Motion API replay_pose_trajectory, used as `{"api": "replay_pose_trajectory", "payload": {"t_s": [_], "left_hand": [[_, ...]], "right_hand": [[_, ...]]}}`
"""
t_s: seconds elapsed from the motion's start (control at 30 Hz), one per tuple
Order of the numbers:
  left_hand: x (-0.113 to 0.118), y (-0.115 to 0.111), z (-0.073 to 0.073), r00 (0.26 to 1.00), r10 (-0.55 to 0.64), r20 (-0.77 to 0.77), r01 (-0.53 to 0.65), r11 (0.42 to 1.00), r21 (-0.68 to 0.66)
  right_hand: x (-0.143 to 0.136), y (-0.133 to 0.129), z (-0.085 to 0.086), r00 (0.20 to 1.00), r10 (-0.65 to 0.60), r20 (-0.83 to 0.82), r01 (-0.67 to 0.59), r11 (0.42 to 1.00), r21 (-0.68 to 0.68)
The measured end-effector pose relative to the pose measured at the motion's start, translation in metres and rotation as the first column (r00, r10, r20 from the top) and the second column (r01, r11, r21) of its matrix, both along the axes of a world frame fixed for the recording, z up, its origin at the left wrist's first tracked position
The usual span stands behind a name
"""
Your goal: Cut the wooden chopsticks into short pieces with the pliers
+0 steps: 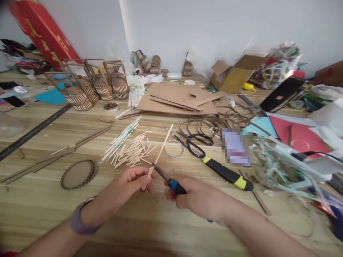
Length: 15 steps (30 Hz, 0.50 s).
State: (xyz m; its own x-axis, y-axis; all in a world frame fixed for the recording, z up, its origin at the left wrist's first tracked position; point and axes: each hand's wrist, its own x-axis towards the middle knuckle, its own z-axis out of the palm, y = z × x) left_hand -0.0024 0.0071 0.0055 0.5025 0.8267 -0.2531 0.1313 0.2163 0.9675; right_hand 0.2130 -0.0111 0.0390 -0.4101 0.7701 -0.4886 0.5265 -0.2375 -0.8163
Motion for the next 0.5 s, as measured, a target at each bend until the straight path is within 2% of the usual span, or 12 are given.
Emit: {"api": "replay_pose_trajectory", "payload": {"t_s": [0.23, 0.5], "left_hand": [[0.003, -0.003, 0.002, 0.993, -0.105, 0.045, 0.106, 0.994, -0.03], [0.004, -0.005, 0.0, 0.987, -0.147, 0.072, 0.149, 0.988, -0.034]], "right_hand": [[-0.013, 0.001, -0.002, 0.999, -0.027, -0.04, 0.026, 0.999, -0.043], [-0.018, 0.003, 0.001, 0.995, 0.034, -0.097, -0.034, 0.999, 0.003]]}}
